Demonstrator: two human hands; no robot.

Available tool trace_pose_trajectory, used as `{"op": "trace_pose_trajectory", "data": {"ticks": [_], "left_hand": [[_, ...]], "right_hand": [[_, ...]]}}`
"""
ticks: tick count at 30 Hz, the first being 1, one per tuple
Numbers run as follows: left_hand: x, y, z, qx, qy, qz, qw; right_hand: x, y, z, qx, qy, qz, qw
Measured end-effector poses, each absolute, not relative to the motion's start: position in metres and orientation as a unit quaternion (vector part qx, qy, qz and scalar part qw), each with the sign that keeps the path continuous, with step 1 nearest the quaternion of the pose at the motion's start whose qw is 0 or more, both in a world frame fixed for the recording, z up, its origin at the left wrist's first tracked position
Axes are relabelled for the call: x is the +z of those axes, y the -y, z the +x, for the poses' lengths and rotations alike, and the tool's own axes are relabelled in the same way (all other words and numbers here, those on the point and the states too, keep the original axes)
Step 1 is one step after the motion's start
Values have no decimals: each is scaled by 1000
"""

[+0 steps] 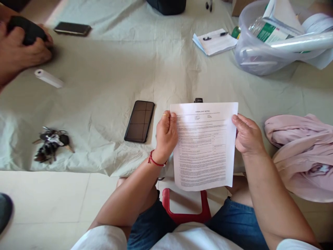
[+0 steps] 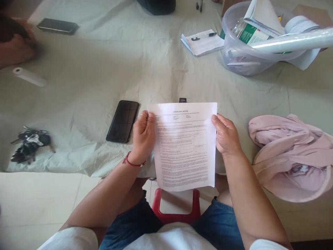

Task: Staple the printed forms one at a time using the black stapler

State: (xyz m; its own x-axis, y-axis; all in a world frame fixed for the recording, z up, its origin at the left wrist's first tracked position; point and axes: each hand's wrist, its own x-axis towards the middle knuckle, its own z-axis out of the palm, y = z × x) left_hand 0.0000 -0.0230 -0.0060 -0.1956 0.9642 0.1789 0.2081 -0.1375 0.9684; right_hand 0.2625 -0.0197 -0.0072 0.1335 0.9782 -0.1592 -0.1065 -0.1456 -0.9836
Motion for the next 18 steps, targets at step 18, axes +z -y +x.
{"op": "trace_pose_trajectory", "data": {"ticks": [18], "left_hand": [[-6, 22, -1, 544, -563, 509, 358]], "right_hand": [[-12, 18, 265, 478, 416, -566, 528]]}}
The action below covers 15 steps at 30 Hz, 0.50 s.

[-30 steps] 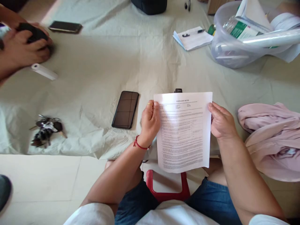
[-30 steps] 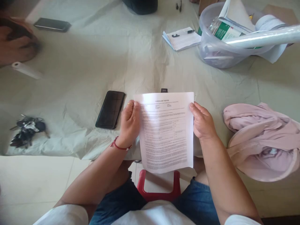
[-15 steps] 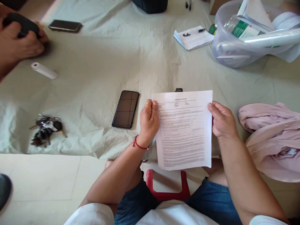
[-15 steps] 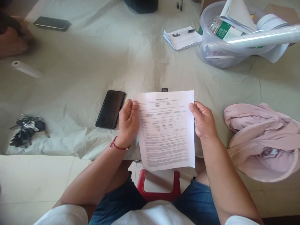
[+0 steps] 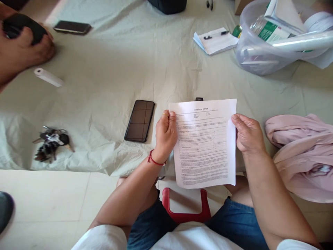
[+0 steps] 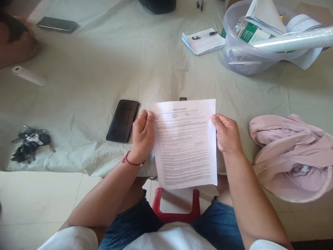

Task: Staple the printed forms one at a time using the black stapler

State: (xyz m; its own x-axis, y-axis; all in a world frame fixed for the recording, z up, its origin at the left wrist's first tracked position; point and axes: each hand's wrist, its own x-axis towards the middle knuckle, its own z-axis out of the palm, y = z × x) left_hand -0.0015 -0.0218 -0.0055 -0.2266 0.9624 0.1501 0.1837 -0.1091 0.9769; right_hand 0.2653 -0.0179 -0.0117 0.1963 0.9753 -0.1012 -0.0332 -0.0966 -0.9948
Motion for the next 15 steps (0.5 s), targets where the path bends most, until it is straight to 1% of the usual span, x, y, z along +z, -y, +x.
{"op": "trace_pose_trajectory", "data": {"ticks": [4, 6, 11, 15], "left_hand": [[-4, 23, 1, 565, -546, 489, 379], [-5, 23, 2, 574, -528, 463, 422], [-9, 18, 2, 584, -475, 331, 569], [-7, 16, 2, 579, -448, 308, 608]], "right_hand": [[-10, 18, 265, 476, 422, -562, 529], [-10, 18, 266, 474, 422, -565, 526], [-11, 18, 273, 473, 421, -576, 517], [-10, 19, 278, 486, 418, -583, 499]]}}
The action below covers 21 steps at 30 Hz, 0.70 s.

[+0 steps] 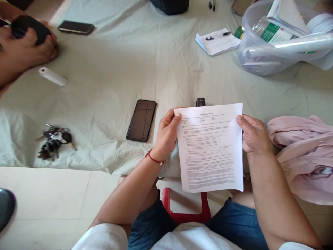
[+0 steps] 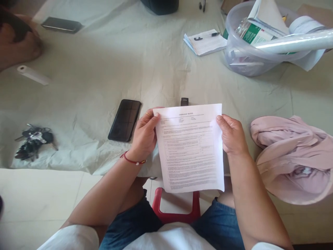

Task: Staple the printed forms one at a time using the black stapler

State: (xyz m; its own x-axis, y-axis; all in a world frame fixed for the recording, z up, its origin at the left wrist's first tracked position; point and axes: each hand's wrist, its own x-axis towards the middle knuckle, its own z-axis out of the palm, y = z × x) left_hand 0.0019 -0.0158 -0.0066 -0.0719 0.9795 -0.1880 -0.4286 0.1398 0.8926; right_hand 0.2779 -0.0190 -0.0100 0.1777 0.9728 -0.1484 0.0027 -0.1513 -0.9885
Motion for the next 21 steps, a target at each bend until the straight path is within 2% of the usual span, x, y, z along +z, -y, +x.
{"op": "trace_pose_trajectory", "data": {"ticks": [8, 21], "left_hand": [[9, 21, 3, 532, -409, 332, 662], [6, 18, 4, 538, -433, 337, 640]], "right_hand": [[2, 22, 270, 495, 413, -596, 479], [4, 22, 272, 551, 359, -579, 482]]}}
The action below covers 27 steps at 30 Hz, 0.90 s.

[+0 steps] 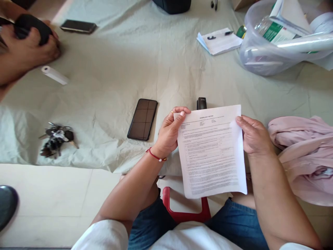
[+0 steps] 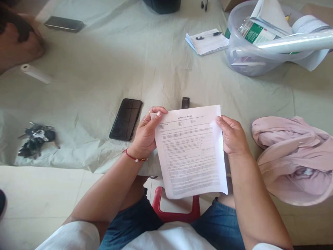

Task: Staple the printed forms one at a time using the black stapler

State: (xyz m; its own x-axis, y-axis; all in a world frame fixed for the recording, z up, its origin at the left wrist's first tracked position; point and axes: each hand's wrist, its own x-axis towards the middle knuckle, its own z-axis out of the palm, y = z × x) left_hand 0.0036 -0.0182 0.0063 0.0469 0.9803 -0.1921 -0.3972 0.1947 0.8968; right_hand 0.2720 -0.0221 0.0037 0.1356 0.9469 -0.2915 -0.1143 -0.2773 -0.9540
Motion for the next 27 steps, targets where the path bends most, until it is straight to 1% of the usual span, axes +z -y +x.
{"op": "trace_pose_trajectory", "data": {"ticks": [4, 9, 16, 21, 23, 27], "left_hand": [[0, 15, 5, 531, -496, 293, 621], [0, 15, 0, 460, -551, 326, 615], [6, 11, -7, 394, -543, 322, 668], [4, 8, 1, 377, -574, 343, 641], [5, 9, 0, 373, -575, 349, 639], [11, 12, -6, 359, -526, 360, 682]], "right_hand": [[2, 21, 277, 552, 356, -594, 464], [-3, 19, 289, 546, 357, -631, 420], [-8, 21, 306, 559, 370, -635, 384], [-10, 27, 322, 559, 415, -641, 323], [-6, 30, 329, 561, 427, -645, 295], [9, 37, 336, 594, 411, -637, 271]]}}
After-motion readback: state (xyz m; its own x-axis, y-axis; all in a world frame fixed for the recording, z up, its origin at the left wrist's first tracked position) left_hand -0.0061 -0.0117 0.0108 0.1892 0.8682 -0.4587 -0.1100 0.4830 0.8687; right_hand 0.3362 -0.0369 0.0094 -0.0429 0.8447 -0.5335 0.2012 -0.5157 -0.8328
